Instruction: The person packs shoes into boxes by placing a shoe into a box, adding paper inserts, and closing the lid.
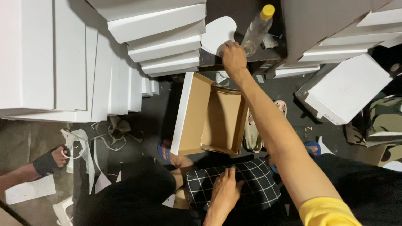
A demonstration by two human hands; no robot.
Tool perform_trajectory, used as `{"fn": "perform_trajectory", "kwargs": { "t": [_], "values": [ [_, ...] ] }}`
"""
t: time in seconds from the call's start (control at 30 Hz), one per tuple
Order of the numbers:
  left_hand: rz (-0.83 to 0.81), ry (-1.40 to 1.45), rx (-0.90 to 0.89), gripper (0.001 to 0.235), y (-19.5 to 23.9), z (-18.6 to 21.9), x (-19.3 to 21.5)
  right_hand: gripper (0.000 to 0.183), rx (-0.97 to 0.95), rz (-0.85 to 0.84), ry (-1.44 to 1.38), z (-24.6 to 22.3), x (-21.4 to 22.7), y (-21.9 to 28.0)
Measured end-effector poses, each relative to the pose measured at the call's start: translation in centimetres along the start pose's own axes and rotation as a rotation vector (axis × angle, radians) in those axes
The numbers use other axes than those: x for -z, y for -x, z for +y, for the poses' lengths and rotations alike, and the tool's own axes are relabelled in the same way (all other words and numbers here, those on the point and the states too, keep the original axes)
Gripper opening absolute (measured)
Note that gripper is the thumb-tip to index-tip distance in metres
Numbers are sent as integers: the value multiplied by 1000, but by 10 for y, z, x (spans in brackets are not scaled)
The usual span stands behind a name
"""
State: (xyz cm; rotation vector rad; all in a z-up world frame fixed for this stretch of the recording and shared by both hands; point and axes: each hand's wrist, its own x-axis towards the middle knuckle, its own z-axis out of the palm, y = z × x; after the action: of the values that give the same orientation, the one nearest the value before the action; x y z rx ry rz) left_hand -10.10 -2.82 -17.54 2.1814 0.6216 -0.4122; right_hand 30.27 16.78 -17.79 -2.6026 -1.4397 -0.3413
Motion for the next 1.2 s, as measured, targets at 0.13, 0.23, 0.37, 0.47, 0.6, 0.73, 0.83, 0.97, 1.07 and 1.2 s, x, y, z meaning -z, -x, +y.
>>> {"fn": "perform_trajectory", "kwargs": {
  "t": [0.13, 0.23, 0.37, 0.47, 0.6, 0.73, 0.83, 0.97, 1.07, 1.2],
  "values": [
    [-13, 14, 6, 57, 2, 4, 9, 21, 20, -177, 99, -5, -5, -12],
    [18, 34, -19, 56, 5, 5, 9, 26, 76, -347, 180, -3, -1, -14],
    [-23, 69, -30, 50, 3, 6, 10, 26, 216, -469, 263, -1, 0, -23],
    [-11, 80, -33, 49, 4, 6, 12, 27, 183, -451, 224, -4, -2, -24],
    [1, 94, -39, 45, 5, 13, 22, 21, 148, -438, 176, 0, 5, -23],
    [-18, 78, -32, 50, 2, 8, 15, 23, 111, -293, 189, -6, -3, -22],
    [-42, 78, 19, 53, 5, 3, 6, 19, 97, -311, 172, -10, -1, -22],
    [-20, 75, -16, 50, 3, 7, 8, 14, 210, -278, 286, -14, 0, -28],
    [-45, 97, -3, 44, 5, 12, 13, 21, 172, -148, 320, -12, -8, -28],
    [-90, 88, 21, 40, 1, 9, 5, 28, -45, -206, 165, -11, -9, -24]
  ]
}}
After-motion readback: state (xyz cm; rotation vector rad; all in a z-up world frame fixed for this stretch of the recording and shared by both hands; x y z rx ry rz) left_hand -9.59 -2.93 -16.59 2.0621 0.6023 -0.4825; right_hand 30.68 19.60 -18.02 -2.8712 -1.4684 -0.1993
